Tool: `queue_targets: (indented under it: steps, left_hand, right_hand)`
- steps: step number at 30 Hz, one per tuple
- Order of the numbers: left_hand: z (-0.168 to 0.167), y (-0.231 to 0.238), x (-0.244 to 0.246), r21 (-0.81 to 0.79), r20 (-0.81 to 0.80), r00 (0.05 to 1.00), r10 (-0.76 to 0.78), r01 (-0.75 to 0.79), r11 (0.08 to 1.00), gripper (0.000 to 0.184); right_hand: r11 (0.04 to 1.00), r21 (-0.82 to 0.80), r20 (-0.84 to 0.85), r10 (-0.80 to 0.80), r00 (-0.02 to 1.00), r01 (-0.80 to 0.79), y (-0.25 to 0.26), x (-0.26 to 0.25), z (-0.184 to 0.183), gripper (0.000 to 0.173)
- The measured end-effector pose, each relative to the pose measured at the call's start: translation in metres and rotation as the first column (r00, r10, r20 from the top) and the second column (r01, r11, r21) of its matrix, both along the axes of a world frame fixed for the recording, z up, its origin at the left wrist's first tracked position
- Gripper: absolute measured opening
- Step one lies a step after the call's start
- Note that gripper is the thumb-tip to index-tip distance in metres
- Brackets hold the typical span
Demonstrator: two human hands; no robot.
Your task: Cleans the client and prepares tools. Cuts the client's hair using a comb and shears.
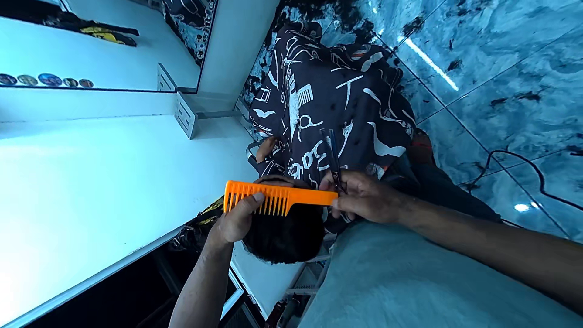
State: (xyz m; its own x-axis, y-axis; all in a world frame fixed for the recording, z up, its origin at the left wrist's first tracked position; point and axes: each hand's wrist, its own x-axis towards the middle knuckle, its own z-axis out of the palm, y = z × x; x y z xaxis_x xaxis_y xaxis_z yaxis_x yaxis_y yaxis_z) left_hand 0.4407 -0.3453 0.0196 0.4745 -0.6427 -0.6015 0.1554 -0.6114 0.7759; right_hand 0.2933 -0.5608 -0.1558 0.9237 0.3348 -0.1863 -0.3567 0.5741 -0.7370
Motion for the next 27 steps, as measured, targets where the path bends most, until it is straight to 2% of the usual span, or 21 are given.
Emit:
queue_targets:
  steps: [2, 4, 7, 10, 14, 16, 17, 18, 19, 20, 22, 24, 27]
  left_hand:
    - [-0.002, 0.005, -0.001, -0.015, 0.038, 0.998, 0.042, -0.042, 0.999, 0.059]
    - [-0.002, 0.009, -0.002, 0.007, 0.122, 0.992, 0.041, -0.042, 0.999, 0.061]
    - [0.006, 0.002, 0.011, 0.028, 0.18, 0.968, -0.176, 0.174, 0.984, 0.098]
    - [0.008, -0.017, 0.02, 0.07, 0.214, 0.936, -0.278, 0.269, 0.961, 0.105]
    - [0.011, -0.032, 0.029, 0.189, 0.187, 0.916, -0.354, 0.32, 0.928, 0.099]
    - [0.019, -0.021, 0.035, 0.147, 0.267, 0.925, -0.272, 0.24, 0.96, 0.091]
    - [0.023, -0.008, 0.041, 0.072, 0.307, 0.939, -0.158, 0.143, 0.987, 0.084]
    - [0.026, 0.009, 0.048, -0.018, 0.306, 0.952, -0.035, 0.042, 0.999, 0.073]
    - [0.026, 0.029, 0.054, -0.079, 0.254, 0.967, 0.018, 0.002, 0.997, 0.064]
    - [0.024, 0.048, 0.057, -0.102, 0.18, 0.983, -0.026, 0.045, 0.994, 0.061]
    - [0.014, 0.068, 0.057, -0.121, -0.002, 0.958, -0.288, 0.286, 0.951, 0.058]
    - [0.002, 0.056, 0.06, -0.182, -0.169, 0.846, -0.506, 0.477, 0.86, 0.052]
    - [0.001, 0.029, 0.062, -0.152, -0.244, 0.749, -0.616, 0.598, 0.787, 0.053]
  right_hand:
    - [0.996, 0.041, 0.014, -0.077, 0.997, 0.076, 0.002, -0.004, 0.01, 0.017]
    - [0.978, 0.059, -0.102, -0.192, 0.976, 0.199, -0.001, -0.007, 0.013, 0.01]
    - [0.945, -0.057, -0.388, -0.318, 0.865, 0.322, -0.005, -0.004, -0.002, 0.007]
    - [0.958, -0.043, -0.457, -0.271, 0.848, 0.283, 0.012, -0.009, -0.011, 0.008]
    - [0.955, 0.194, -0.443, -0.121, 0.889, 0.226, 0.035, -0.025, -0.002, 0.01]
    - [0.923, 0.337, -0.47, -0.008, 0.883, 0.188, 0.043, -0.031, 0.003, 0.012]
    - [0.902, 0.393, -0.491, 0.04, 0.87, 0.18, 0.045, -0.032, 0.004, 0.012]
    - [0.881, 0.434, -0.51, 0.069, 0.858, 0.187, 0.048, -0.033, 0.005, 0.013]
    - [0.866, 0.455, -0.525, 0.076, 0.847, 0.204, 0.05, -0.034, 0.005, 0.014]
    - [0.856, 0.465, -0.533, 0.067, 0.843, 0.226, 0.052, -0.034, 0.005, 0.014]
    - [0.844, 0.471, -0.532, 0.04, 0.846, 0.256, 0.058, -0.037, 0.005, 0.016]
    - [0.842, 0.461, -0.521, 0.0, 0.854, 0.281, 0.063, -0.04, 0.006, 0.018]
    - [0.832, 0.437, -0.529, -0.07, 0.846, 0.342, 0.073, -0.046, 0.009, 0.017]
